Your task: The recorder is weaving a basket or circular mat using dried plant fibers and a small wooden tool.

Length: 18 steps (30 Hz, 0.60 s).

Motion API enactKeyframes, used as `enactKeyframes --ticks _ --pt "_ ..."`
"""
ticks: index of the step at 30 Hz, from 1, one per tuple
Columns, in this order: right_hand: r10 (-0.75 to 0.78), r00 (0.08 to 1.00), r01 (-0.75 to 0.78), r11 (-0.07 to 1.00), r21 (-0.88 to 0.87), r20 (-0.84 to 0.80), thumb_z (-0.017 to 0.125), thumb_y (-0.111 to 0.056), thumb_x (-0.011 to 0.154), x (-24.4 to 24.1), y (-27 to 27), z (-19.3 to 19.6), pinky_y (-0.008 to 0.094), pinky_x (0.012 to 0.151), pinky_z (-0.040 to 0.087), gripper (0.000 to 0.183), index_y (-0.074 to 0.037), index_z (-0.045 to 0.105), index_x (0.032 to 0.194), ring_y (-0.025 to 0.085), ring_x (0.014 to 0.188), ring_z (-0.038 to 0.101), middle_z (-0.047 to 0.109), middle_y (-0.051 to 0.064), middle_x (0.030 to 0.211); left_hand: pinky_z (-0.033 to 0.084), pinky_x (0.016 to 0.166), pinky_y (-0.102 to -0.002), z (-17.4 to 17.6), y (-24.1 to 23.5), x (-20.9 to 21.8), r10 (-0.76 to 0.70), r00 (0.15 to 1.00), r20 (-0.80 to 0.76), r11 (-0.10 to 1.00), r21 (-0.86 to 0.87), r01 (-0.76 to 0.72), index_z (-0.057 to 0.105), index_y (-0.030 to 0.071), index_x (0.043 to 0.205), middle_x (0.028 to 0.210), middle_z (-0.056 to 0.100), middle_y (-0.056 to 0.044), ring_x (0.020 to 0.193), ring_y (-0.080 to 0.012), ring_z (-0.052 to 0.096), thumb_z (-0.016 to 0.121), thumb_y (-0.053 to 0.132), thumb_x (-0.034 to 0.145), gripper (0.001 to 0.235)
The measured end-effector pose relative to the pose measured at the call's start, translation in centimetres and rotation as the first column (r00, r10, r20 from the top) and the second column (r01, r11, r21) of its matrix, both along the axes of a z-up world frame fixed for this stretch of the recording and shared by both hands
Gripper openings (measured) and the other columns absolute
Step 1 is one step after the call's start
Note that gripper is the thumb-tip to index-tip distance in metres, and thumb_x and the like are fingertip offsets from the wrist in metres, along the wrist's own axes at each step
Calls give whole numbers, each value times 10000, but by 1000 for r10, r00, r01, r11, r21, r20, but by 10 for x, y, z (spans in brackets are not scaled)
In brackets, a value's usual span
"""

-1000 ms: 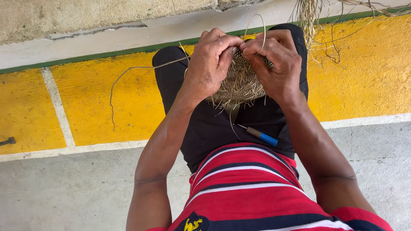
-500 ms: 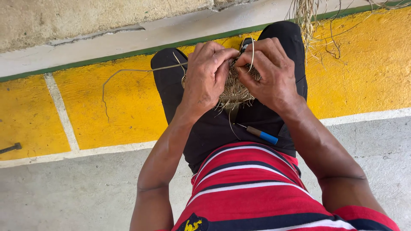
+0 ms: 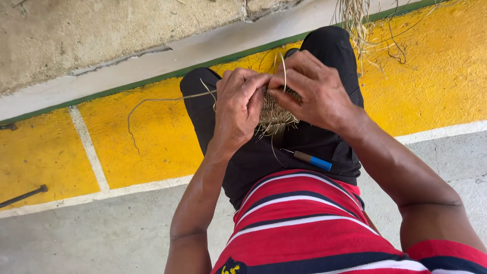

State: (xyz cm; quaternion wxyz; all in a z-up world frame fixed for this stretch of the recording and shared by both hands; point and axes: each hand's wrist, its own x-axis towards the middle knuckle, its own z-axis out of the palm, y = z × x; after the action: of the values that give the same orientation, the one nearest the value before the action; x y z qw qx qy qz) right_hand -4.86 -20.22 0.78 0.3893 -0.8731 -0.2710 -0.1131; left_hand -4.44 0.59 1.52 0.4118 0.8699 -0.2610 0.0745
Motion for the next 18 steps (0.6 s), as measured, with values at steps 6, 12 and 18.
enactKeyframes --ticks 6,12,18 --pt "-15 990 32 992 -121 143 850 -132 933 4 4 2 366 708 544 231 -62 662 1046 212 926 611 566 60 991 432 936 -381 1 -2 3 4 999 -52 1000 -11 -5 707 81 1193 1061 649 -38 1026 -231 598 689 8 988 218" --pt "20 977 23 980 -200 211 818 -105 917 6 6 -2 353 646 519 259 -42 607 1052 226 913 598 522 74 987 440 969 -384 -3 -2 3 17 999 -32 1000 9 -17 697 70 1187 1082 644 -58 1061 -248 599 693 5 973 224" --pt "1 988 39 967 -251 156 823 -102 899 4 8 10 366 643 530 232 -43 625 1006 235 879 609 532 77 943 423 960 -389 -4 1 2 -1 999 -51 1000 -31 -1 701 75 1191 1084 648 -68 1065 -265 594 664 -12 974 237"
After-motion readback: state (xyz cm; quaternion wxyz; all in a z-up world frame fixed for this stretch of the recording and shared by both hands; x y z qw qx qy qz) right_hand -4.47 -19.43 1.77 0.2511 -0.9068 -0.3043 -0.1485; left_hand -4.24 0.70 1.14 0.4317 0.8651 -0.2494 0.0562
